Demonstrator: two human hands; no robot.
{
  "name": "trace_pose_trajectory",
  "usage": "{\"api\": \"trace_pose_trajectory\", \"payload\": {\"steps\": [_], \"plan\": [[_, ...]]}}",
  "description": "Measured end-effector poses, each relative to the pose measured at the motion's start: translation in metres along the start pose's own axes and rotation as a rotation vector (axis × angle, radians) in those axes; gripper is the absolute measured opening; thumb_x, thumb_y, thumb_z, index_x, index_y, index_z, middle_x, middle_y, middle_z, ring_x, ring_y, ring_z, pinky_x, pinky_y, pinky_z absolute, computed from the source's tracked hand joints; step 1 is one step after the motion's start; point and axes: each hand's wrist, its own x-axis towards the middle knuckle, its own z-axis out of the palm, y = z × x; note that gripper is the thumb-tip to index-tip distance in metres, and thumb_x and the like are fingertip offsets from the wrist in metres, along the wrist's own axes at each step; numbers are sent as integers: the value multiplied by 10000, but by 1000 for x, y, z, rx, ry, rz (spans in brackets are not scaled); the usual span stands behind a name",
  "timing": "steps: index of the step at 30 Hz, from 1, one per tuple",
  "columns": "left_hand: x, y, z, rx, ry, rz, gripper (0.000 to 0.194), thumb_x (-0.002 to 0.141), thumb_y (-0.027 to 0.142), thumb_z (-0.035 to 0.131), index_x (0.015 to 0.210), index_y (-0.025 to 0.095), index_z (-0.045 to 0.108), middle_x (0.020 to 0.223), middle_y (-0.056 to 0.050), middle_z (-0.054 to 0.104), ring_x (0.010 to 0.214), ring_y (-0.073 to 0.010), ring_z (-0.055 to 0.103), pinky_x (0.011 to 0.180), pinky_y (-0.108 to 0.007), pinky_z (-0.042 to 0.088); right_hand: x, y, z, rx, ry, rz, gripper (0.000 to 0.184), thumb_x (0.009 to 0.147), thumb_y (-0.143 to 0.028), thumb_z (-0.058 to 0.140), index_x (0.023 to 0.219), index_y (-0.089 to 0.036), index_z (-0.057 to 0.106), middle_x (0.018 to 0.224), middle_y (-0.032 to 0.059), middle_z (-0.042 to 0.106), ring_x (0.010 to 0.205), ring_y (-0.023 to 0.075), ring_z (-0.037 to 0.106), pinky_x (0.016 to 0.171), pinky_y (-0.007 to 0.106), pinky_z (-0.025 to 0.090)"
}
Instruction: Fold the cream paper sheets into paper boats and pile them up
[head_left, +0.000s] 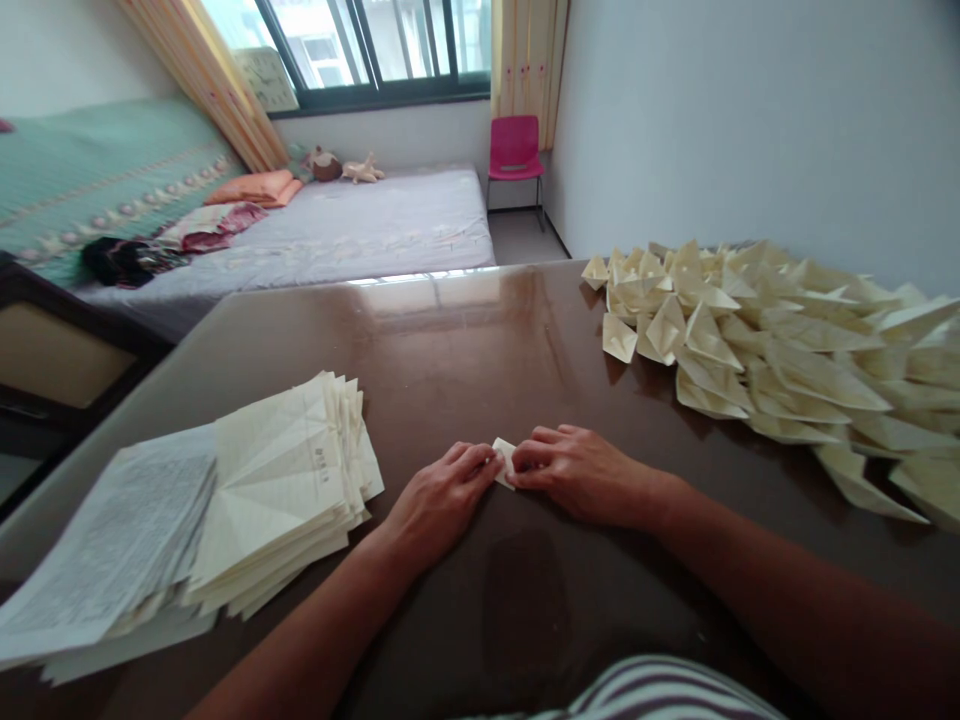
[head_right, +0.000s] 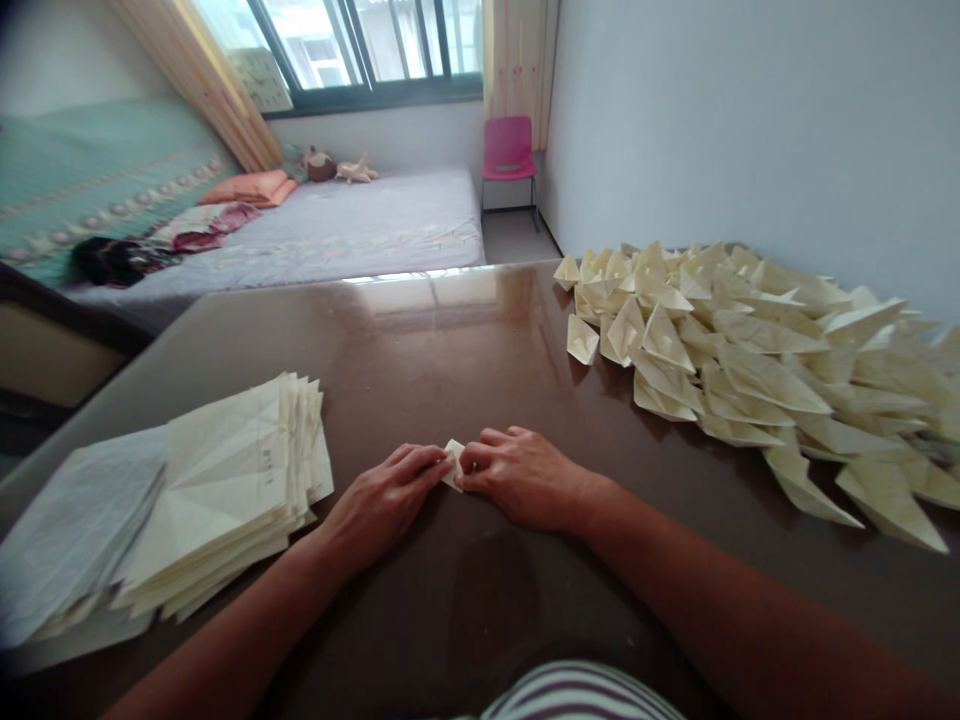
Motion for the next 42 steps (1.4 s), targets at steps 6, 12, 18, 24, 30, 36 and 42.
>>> {"api": "trace_pose_trajectory", "payload": {"steps": [6,12,18,24,30,36,42], "plan": [[2,8,2,127,-72,-11,357,922,157,470,1273,112,523,1316,-86,551,1086,-232,513,932,-385,522,2,-4,-2,-71,-11,1,242,952,-288,450,1123,-253,617,1084,41,641,929,202,501,741,339,360],[0,11,4,145,-19,-103,353,894,127,486,1236,160,565,1324,-122,526,1148,-261,483,929,-423,512,3,-33,8,-222,10,86,234,888,-163,521,1088,-115,633,1030,129,644,912,233,545,726,369,409],[2,10,6,16,111,-126,295,882,128,486,1132,201,624,1150,-94,615,1016,-230,531,858,-400,529,9,-61,28,-302,85,112,199,823,-131,568,945,-64,711,1107,207,623,966,299,556,703,401,450],[5,6,12,-215,186,-304,226,895,211,524,1111,207,590,1047,-49,646,943,-188,566,844,-352,507,7,-13,11,121,82,94,284,840,-159,560,1086,-246,673,1035,38,658,914,190,594,778,312,459],[6,6,14,-318,180,-423,221,852,221,597,1071,221,570,961,-11,642,861,-170,590,775,-322,502,10,5,26,411,245,295,137,843,-210,571,959,-217,643,1035,28,602,838,130,596,761,245,459],[7,14,13,-424,182,-422,234,820,150,593,1039,232,597,896,5,658,817,-156,604,745,-287,507,12,1,30,466,255,388,348,810,-291,650,1132,-201,552,1025,49,592,840,156,573,745,278,467],[6,19,14,-445,191,-380,273,842,205,587,1113,223,566,1050,-34,605,816,-135,595,740,-260,511,13,2,21,671,234,430,336,735,-247,716,1046,-195,599,845,-8,595,689,113,534,613,224,438]]}}
